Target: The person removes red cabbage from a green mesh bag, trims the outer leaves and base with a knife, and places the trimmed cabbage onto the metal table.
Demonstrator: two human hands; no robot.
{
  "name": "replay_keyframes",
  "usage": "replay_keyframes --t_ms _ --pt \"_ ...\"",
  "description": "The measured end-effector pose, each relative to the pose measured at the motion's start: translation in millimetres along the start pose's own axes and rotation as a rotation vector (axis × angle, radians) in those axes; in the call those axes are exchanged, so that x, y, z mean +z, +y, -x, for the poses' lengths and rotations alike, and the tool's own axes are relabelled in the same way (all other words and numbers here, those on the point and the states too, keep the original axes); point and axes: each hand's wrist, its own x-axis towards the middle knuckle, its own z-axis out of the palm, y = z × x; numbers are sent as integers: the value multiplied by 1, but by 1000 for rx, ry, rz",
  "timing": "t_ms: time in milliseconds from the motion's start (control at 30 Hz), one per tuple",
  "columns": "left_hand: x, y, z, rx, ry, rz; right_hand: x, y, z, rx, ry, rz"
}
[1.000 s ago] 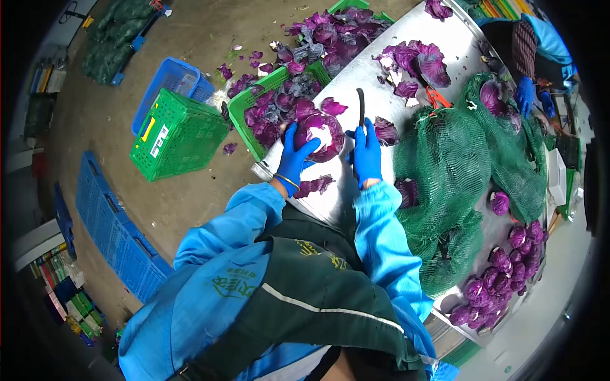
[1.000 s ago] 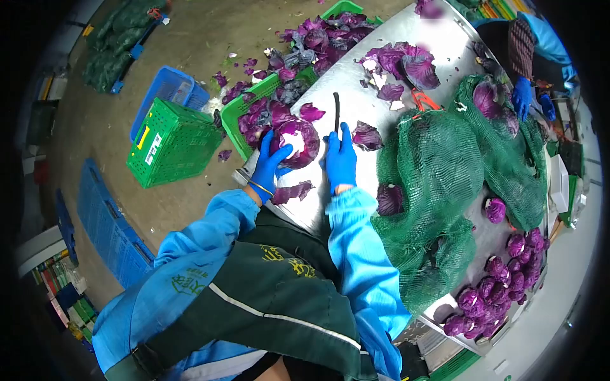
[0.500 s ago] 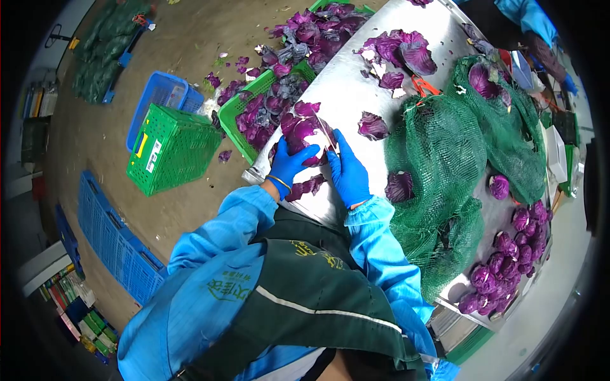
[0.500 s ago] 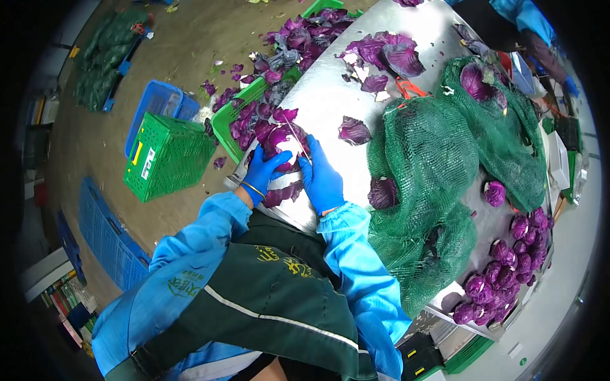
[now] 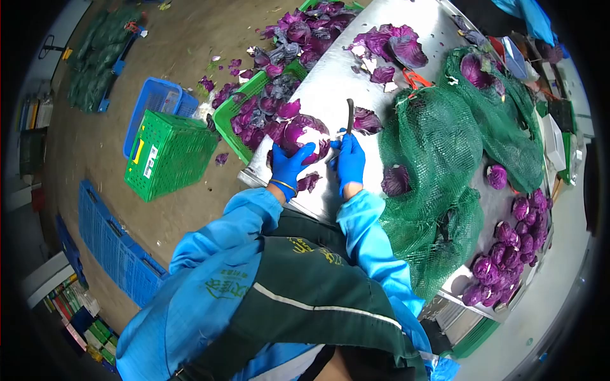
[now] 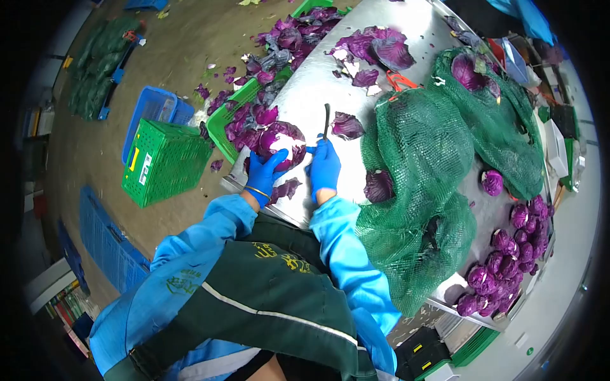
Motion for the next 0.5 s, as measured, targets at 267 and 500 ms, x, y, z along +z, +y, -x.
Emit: replay_keyframes --t_ms 267,500 --pt "-11 -21 -13 -15 88 -47 -11 -21 39 -236 -43 317" --pt "-1 -13 -8 -38 97 -113 -3 -30 42 -297 33 405"
